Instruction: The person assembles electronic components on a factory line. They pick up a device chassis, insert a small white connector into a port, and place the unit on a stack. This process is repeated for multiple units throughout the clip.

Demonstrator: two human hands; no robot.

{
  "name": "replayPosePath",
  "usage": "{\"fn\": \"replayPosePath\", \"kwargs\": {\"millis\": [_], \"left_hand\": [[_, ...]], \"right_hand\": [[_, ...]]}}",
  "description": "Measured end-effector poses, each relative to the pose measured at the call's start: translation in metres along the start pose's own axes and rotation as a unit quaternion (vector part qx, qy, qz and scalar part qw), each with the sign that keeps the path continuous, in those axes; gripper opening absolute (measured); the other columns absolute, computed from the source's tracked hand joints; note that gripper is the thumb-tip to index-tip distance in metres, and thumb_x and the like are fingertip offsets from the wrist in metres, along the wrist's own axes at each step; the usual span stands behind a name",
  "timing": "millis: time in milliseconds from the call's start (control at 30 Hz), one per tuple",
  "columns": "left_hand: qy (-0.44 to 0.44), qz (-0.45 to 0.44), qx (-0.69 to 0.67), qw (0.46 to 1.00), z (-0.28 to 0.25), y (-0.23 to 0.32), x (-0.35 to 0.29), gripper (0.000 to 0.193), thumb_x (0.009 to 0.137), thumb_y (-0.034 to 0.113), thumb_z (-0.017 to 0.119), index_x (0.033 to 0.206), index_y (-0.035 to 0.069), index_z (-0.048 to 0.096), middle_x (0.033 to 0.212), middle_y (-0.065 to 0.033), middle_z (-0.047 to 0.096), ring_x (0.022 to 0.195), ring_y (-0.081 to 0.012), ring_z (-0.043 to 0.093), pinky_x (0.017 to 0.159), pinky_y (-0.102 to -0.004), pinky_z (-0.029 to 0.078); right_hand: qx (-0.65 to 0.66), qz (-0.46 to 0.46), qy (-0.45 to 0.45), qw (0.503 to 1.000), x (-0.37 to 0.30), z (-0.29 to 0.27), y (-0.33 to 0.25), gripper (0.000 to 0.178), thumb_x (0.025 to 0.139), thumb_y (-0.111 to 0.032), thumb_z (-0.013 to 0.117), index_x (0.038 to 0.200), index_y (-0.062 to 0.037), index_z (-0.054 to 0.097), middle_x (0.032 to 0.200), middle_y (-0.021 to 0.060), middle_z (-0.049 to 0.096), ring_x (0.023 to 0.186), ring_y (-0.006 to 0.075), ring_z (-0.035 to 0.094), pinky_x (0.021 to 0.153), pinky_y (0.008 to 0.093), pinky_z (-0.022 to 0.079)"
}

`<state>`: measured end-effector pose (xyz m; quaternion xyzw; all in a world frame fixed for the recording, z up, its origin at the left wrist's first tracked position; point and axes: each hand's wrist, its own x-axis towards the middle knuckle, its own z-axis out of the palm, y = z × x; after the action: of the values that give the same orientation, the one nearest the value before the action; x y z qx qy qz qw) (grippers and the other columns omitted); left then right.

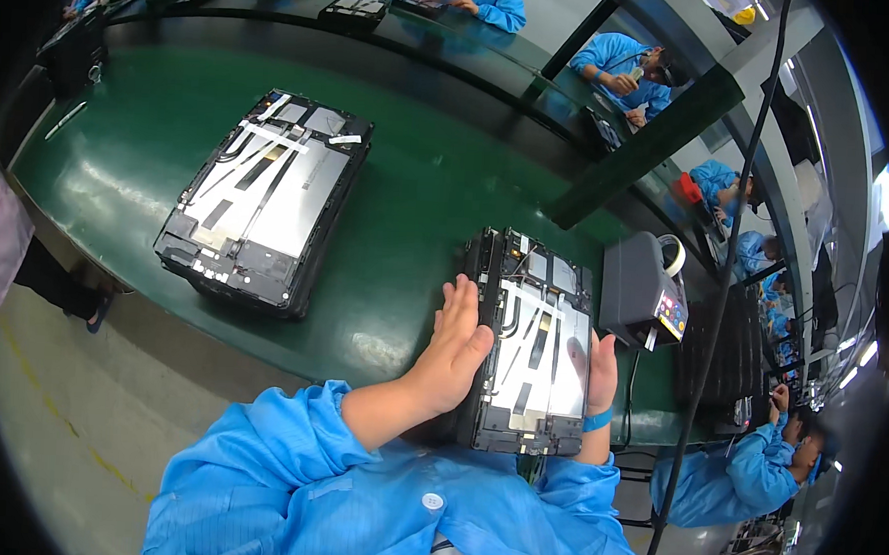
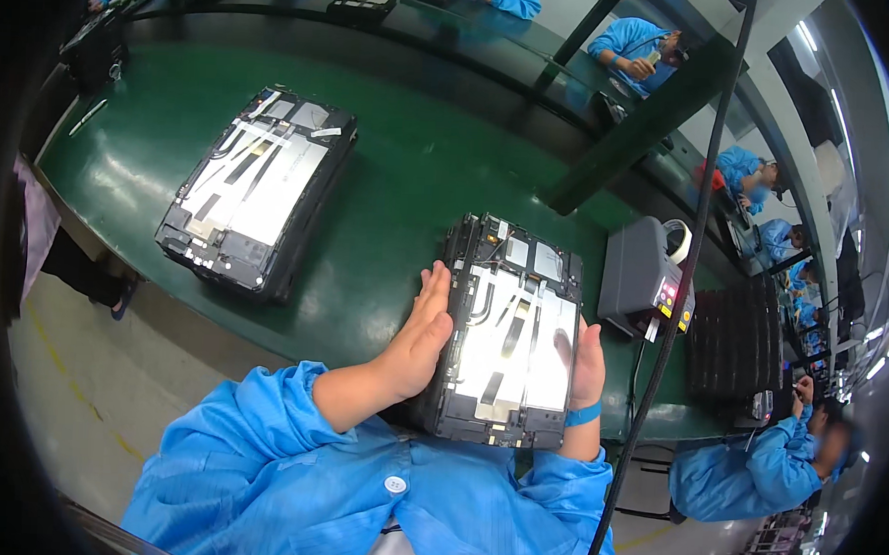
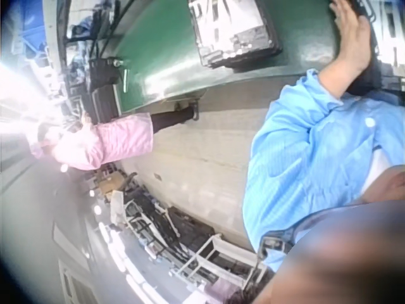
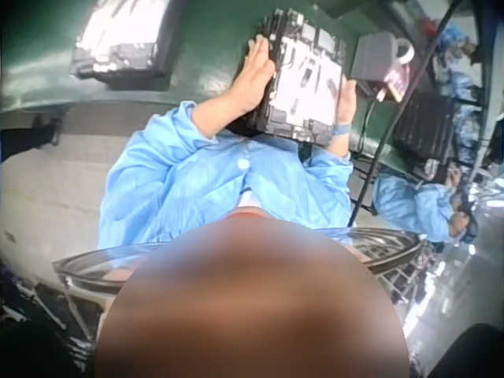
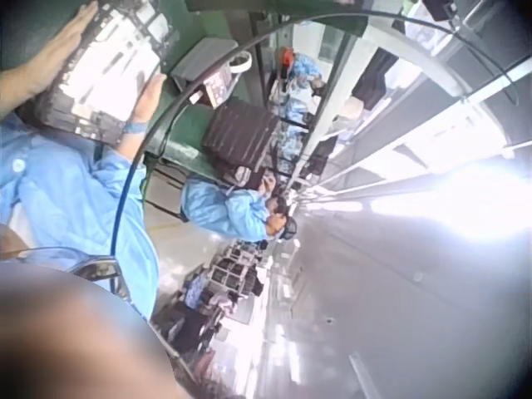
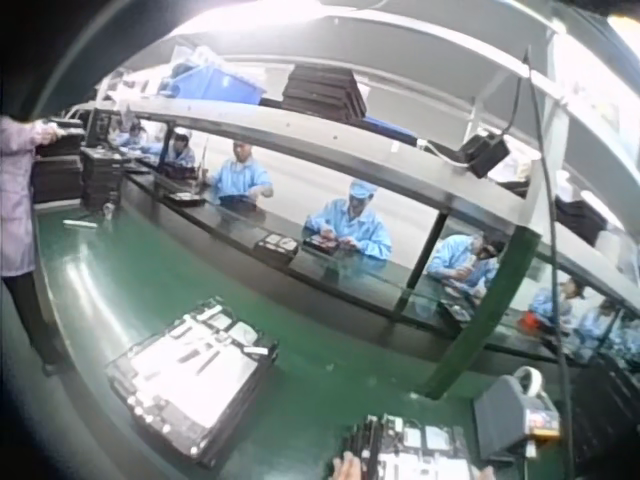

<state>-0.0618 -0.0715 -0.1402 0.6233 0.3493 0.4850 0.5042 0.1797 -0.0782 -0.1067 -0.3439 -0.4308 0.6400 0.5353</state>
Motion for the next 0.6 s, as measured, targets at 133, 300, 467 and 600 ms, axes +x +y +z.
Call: {"fn": "replayPosePath", "kwargs": {"millis": [133,300,467,600], "left_hand": [[-0.004,-0.021,-0.005,1.000,-0.001,0.008,-0.003,0.076,0.098,0.049,0.023,0.144,-0.008,0.000,0.152,-0.0274,-0.003,0.141,-0.0417,-0.009,0.111,-0.0524,-0.005],[-0.007,-0.027,0.028,0.999,0.004,0.006,-0.004,0.077,0.097,0.052,0.018,0.146,-0.003,-0.001,0.153,-0.0250,-0.004,0.141,-0.0402,-0.011,0.110,-0.0528,-0.008],[-0.077,-0.143,-0.390,0.906,0.006,0.008,0.016,0.076,0.096,0.057,0.024,0.147,0.002,0.013,0.149,-0.0133,0.025,0.136,-0.0298,0.028,0.110,-0.0374,0.025],[0.012,-0.061,-0.138,0.989,-0.015,0.014,0.002,0.075,0.085,0.022,0.053,0.145,-0.005,0.018,0.144,-0.0181,0.031,0.132,-0.0263,0.032,0.109,-0.0336,0.025]], "right_hand": [[-0.024,0.007,0.019,1.000,0.001,0.019,-0.016,0.073,0.096,-0.054,0.034,0.137,0.0067,0.032,0.132,0.0182,0.049,0.117,0.0266,0.052,0.099,0.0368,0.041],[-0.071,0.022,0.074,0.994,0.006,-0.004,-0.005,0.054,0.093,-0.009,0.045,0.142,0.0032,0.026,0.135,0.0132,0.047,0.120,0.0198,0.048,0.105,0.0307,0.033],[-0.151,0.016,0.117,0.981,0.009,-0.006,0.004,0.064,0.090,-0.009,0.053,0.144,0.0047,0.022,0.128,0.0107,0.050,0.106,0.0124,0.049,0.094,0.0254,0.040],[-0.214,0.046,0.083,0.972,0.019,0.003,-0.001,0.064,0.094,-0.021,0.055,0.145,-0.0003,0.024,0.140,0.0129,0.042,0.127,0.0178,0.040,0.106,0.0298,0.030]]}}
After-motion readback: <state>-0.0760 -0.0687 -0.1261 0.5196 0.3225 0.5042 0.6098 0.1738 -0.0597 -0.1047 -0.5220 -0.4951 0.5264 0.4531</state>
